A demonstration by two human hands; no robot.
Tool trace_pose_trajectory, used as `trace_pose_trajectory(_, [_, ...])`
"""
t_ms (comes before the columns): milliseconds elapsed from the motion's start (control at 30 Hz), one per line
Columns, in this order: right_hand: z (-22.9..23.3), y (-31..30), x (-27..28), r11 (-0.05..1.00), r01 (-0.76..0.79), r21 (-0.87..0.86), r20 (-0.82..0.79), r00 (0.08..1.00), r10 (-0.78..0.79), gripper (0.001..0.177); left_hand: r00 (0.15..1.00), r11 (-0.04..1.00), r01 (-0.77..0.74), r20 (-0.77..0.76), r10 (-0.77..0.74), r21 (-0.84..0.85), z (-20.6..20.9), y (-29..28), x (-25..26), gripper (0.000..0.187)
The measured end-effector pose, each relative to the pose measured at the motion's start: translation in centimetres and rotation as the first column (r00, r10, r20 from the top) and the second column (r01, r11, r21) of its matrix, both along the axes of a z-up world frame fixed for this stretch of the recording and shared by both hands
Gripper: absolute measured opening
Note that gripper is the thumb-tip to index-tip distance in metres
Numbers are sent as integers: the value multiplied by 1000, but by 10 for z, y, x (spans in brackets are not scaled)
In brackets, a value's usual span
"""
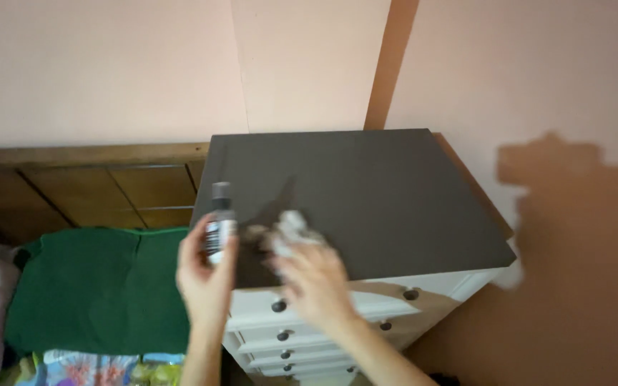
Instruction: Organizing items on a dresser top and wiping it clean with a cloth and spray.
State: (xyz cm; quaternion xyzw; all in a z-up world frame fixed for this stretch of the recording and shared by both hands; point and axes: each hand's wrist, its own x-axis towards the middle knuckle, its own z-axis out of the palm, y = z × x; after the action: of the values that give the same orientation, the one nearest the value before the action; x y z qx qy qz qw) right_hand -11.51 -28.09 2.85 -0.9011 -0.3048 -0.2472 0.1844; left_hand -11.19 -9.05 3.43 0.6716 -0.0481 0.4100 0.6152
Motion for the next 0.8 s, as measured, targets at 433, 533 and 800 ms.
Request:
trace_pose_trajectory(433, [-30, -272, -6, 870, 476, 126, 202, 847, -492, 39, 930, 985, 142, -329, -167, -100, 3, -156, -38, 53])
trace_pose_trajectory(533, [-46, -319, 1, 805, 587, 90, 270, 763, -587, 34, 928, 984, 156, -328, -177, -90, -1, -169, -51, 60])
trace_pose_trajectory(800, [-25, -285, -40, 801, 496, 335, 191, 797, -573, 36, 911, 989, 72, -395, -116, -126, -57, -154, -83, 52])
